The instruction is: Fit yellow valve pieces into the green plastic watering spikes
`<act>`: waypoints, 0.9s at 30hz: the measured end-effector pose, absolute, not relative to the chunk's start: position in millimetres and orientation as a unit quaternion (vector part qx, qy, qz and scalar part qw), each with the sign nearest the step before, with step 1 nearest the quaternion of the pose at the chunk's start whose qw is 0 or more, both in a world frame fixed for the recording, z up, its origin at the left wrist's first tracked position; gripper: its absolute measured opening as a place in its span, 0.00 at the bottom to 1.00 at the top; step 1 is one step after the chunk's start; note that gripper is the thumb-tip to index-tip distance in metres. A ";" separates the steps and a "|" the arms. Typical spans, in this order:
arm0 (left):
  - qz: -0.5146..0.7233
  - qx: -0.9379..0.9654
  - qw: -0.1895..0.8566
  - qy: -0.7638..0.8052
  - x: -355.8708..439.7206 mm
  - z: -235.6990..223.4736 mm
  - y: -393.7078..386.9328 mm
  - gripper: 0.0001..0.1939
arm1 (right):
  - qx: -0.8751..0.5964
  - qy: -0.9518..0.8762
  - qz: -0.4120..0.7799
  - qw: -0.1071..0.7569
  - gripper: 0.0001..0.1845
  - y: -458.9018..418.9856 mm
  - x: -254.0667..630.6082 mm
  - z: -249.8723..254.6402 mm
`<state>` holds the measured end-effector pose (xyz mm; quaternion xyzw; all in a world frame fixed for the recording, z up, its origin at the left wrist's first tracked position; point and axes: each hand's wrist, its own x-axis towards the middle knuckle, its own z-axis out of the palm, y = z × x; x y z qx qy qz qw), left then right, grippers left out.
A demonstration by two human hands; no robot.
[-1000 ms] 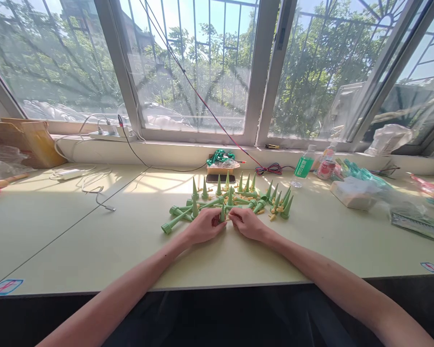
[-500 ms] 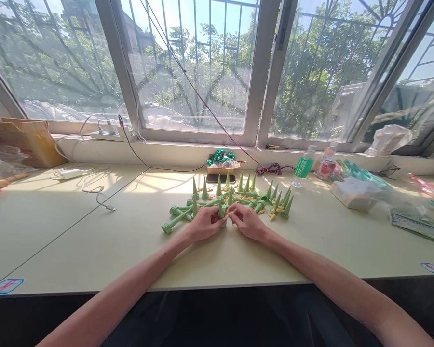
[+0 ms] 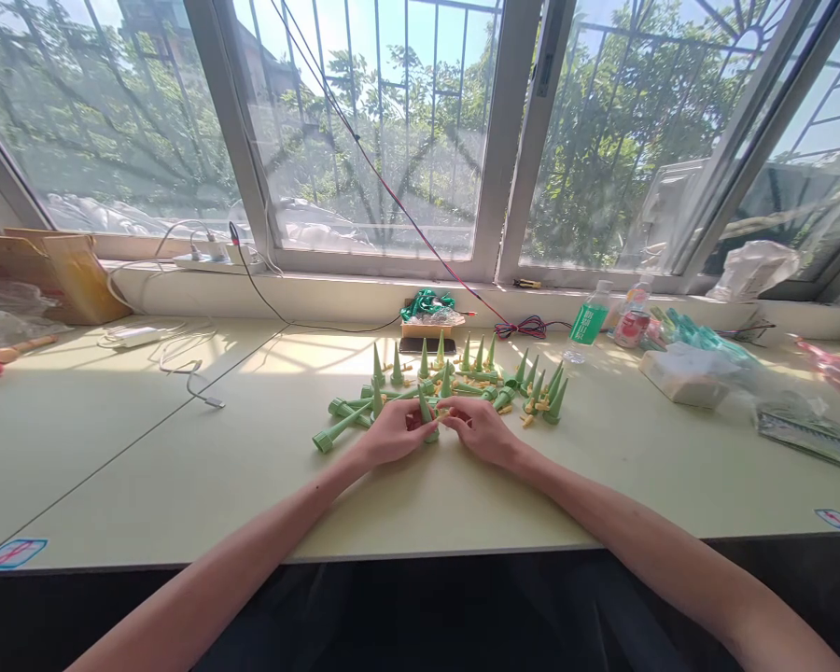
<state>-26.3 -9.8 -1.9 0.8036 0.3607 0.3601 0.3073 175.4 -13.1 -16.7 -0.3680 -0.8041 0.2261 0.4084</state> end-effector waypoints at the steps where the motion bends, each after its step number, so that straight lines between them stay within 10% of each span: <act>1: 0.359 0.807 0.300 0.361 -26.5 -2.0 -10.1 0.13 | -0.367 -0.804 0.227 0.409 0.12 -13.0 175.6 -17.0; 27: 0.328 0.871 0.143 0.337 -26.7 -0.8 -13.7 0.05 | -0.359 -0.854 0.177 0.331 0.14 -14.3 174.8 -15.7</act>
